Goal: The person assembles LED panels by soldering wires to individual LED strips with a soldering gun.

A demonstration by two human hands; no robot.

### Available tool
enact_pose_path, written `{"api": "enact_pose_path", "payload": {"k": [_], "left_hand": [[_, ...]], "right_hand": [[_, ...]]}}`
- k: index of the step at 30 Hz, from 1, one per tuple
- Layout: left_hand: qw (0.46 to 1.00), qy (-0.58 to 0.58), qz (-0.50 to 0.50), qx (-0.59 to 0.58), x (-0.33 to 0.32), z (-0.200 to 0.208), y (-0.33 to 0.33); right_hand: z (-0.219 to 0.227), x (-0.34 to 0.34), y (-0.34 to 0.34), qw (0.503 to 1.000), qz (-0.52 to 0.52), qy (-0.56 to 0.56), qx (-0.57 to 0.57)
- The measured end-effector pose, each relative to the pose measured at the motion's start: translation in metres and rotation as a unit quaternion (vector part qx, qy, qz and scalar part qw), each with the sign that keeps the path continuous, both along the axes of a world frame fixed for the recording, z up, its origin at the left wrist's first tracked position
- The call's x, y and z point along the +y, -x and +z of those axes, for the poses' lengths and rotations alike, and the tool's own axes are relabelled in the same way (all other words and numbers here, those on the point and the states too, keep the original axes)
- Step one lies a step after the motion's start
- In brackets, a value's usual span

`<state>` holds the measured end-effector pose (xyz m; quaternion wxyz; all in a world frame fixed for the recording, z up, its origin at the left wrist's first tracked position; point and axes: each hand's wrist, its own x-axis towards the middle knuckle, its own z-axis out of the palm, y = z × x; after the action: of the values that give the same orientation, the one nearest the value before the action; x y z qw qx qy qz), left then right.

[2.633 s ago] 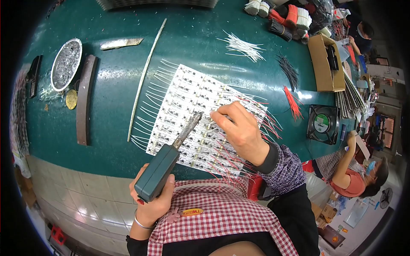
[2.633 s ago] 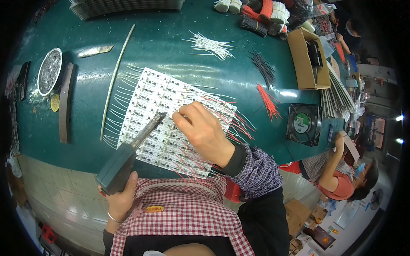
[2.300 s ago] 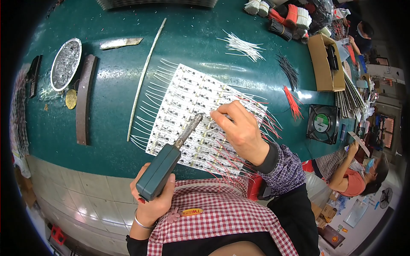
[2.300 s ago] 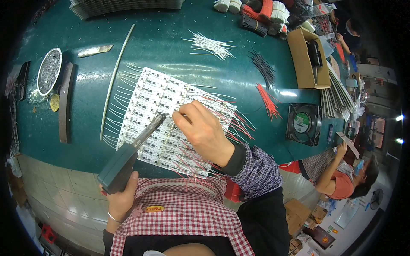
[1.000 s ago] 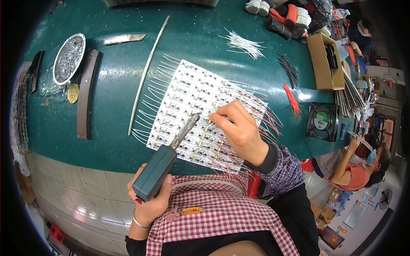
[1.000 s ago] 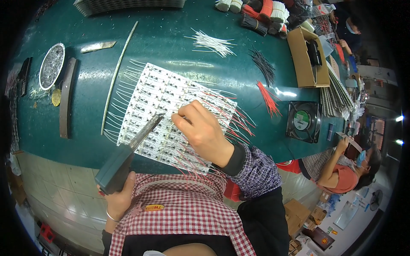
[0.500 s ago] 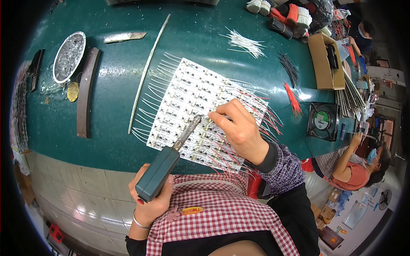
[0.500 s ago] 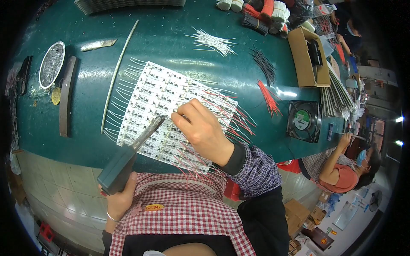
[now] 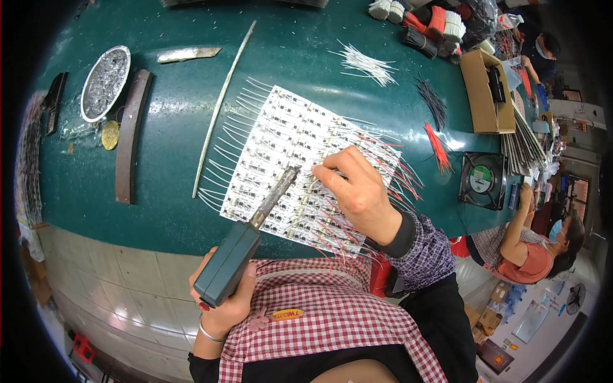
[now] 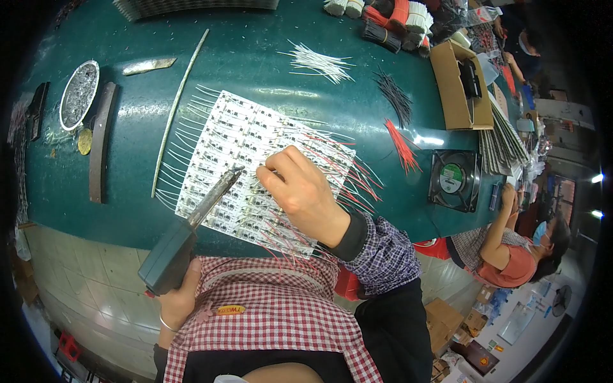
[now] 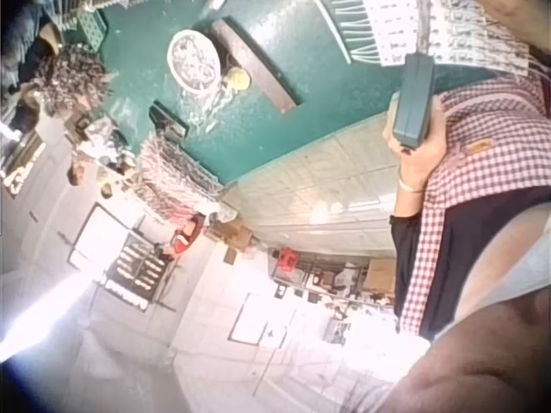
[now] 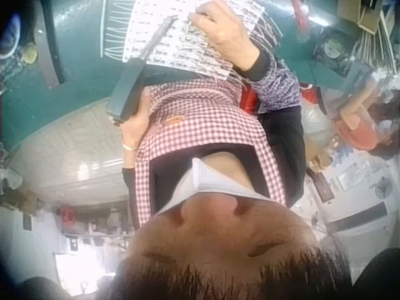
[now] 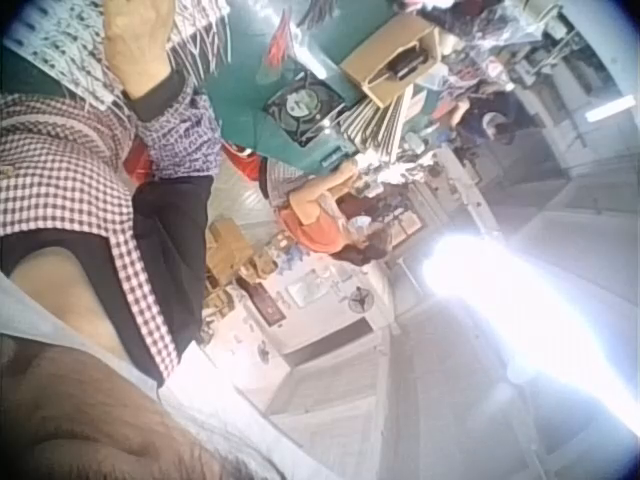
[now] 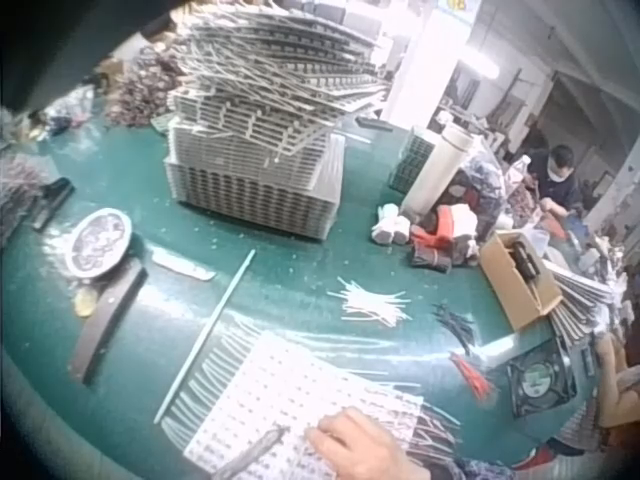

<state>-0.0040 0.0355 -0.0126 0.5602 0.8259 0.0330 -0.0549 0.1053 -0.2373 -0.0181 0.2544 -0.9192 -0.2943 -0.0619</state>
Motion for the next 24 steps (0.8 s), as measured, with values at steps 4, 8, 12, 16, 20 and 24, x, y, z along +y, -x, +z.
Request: {"api": "enact_pose_path", "payload": {"k": [4,8,12,16,20,24], "left_hand": [[1.000,0.002,0.002,0.020,0.001,0.005,0.000],[1.000,-0.004,0.006,0.007,0.002,0.008,-0.002],[1.000,0.001,0.010,-0.002,0.002,0.008,-0.001],[1.000,-0.008,-0.007,0.009,0.004,0.011,0.000],[0.999,0.007,-0.001,0.033,0.003,0.012,0.001],[1.000,0.006,-0.012,0.027,0.004,0.010,0.003]], "right_hand": [[0.002,0.000,0.002,0.999,-0.009,-0.031,-0.032],[0.007,0.006,0.008,0.997,-0.016,-0.063,-0.037],[-0.001,0.004,0.009,0.998,0.003,-0.060,-0.012],[-0.002,0.005,0.012,0.998,0.000,-0.059,0.007],[-0.003,0.005,0.012,0.998,0.003,-0.055,0.016],[-0.003,0.006,0.013,0.998,0.000,-0.051,0.021]]}}
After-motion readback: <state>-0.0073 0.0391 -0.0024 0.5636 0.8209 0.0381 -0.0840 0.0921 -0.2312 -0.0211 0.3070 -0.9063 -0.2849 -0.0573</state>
